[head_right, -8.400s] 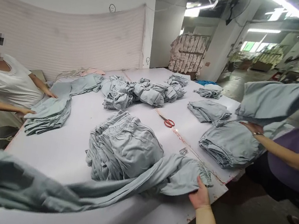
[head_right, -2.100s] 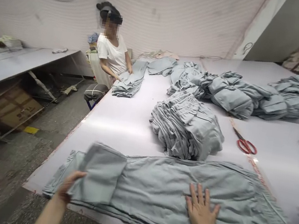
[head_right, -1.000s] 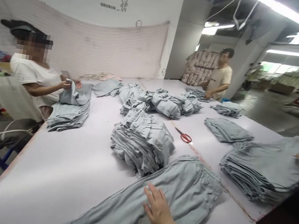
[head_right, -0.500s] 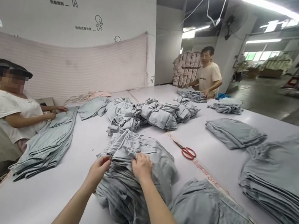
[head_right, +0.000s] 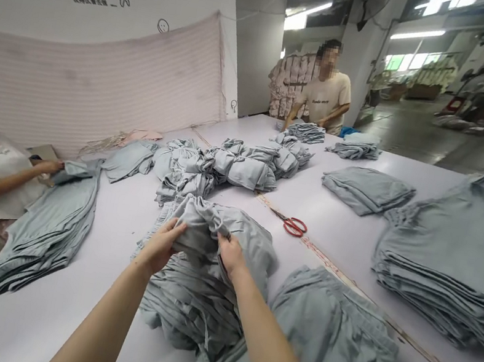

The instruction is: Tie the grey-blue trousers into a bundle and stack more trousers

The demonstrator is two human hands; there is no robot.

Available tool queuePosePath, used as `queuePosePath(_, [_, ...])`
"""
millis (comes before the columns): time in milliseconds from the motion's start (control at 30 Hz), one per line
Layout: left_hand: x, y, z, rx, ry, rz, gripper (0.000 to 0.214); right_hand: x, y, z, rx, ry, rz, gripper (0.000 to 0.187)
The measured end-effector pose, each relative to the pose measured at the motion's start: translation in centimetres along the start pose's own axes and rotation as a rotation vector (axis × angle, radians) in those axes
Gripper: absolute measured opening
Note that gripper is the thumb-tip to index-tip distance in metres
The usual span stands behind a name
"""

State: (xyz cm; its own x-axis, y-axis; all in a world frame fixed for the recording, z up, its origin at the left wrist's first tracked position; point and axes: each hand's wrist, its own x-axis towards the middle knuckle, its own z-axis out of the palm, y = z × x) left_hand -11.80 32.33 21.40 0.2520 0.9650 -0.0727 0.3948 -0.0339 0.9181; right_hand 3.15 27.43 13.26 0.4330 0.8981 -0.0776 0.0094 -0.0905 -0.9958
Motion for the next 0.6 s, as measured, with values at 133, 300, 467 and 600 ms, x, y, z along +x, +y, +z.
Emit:
queuePosePath(133, [-3.9,2.5,1.6,-0.531,-0.072,-0.093,0.043,-2.2,-3.3,-3.2,0.581,-0.079,-0.003,0.036])
queuePosePath(300, [-11.3,7.1,1.3,-0.898,-0.101,-0.002,0.04,-7.6,-7.7,-9.4,0.874,-0.301,0.001,0.037])
queuePosePath(467, [-19.6,7.8,0.6,-0.974,-0.111,0.121,0.036,-13.2,-8.7,-14.7,0.86,-0.296,-0.047,0.038])
queuePosePath(600, [-25.0,5.1,2.7,-1.013,-0.017,0.037,0.035,-16.6,-6.4,-16.1,0.874,-0.285,0.081,0.034])
